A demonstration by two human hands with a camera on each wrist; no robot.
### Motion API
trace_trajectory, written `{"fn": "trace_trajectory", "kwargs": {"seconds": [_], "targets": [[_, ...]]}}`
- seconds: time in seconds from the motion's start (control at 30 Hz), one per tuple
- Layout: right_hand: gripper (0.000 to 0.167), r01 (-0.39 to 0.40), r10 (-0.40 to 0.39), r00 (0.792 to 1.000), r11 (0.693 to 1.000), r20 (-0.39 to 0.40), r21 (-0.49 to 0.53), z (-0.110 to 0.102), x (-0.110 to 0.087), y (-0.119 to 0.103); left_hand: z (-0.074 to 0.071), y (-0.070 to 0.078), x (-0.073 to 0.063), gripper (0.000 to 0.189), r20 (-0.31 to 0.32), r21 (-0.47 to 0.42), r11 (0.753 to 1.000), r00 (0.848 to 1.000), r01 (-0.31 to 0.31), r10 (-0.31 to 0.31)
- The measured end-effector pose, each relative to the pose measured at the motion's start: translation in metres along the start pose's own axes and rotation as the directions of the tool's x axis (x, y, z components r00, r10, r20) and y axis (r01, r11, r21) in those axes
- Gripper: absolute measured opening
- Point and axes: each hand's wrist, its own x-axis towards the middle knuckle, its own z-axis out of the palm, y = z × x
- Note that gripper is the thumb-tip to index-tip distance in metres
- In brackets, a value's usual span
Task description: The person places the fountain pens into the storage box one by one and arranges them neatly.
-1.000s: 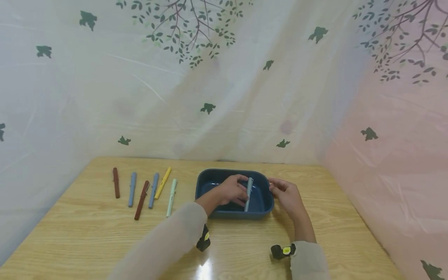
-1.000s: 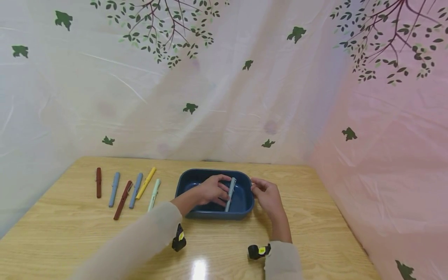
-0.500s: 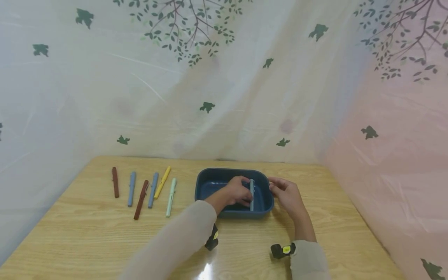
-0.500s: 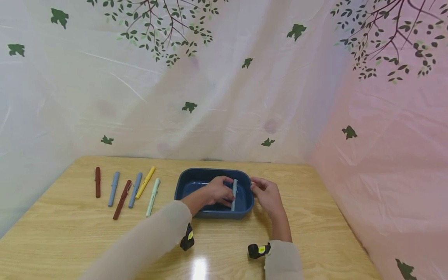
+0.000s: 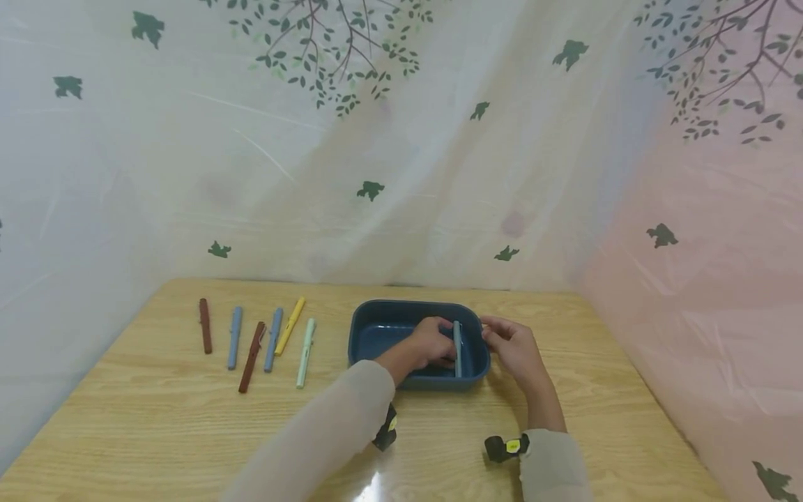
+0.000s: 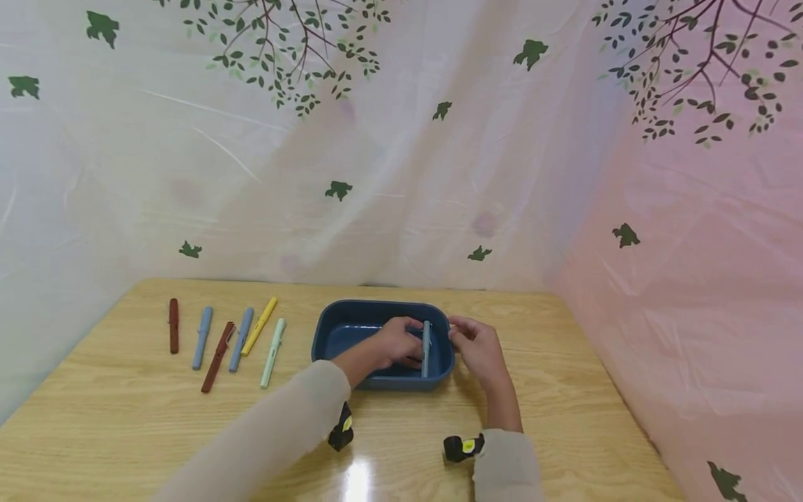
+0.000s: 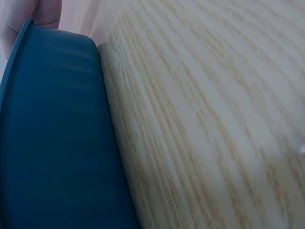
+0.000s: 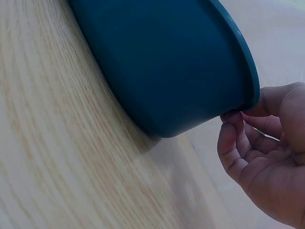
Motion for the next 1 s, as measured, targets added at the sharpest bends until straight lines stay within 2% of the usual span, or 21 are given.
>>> {"fn": "trace_trajectory", "kwargs": {"seconds": [0.23, 0.63, 0.87, 1.0], "targets": [[0.033, 0.023, -0.023, 1.000, 1.000, -0.003, 0.008, 0.0003, 0.0010, 0.0016, -0.0017, 0.0004, -0.0007, 0.069, 0.008, -0.028, 1.000, 1.000, 0.014, -0.013], [0.035, 0.007, -0.008, 1.000, 1.000, 0.022, 0.024, 0.0008, -0.0013, -0.0005, 0.0006, 0.0007, -0.0037, 0.070, -0.029, 0.030, 1.000, 1.000, -0.003, 0.004], [0.034, 0.001, -0.002, 1.000, 1.000, 0.023, 0.016, 0.0010, -0.0010, 0.0004, 0.0012, 0.0017, -0.0057, 0.067, -0.078, 0.115, 0.993, 0.997, -0.020, 0.029], [0.033, -0.001, 0.001, 1.000, 1.000, 0.015, 0.000, 0.0004, -0.0009, 0.0009, 0.0009, 0.0020, -0.0055, 0.067, -0.075, 0.126, 0.992, 0.997, -0.014, 0.023]]}}
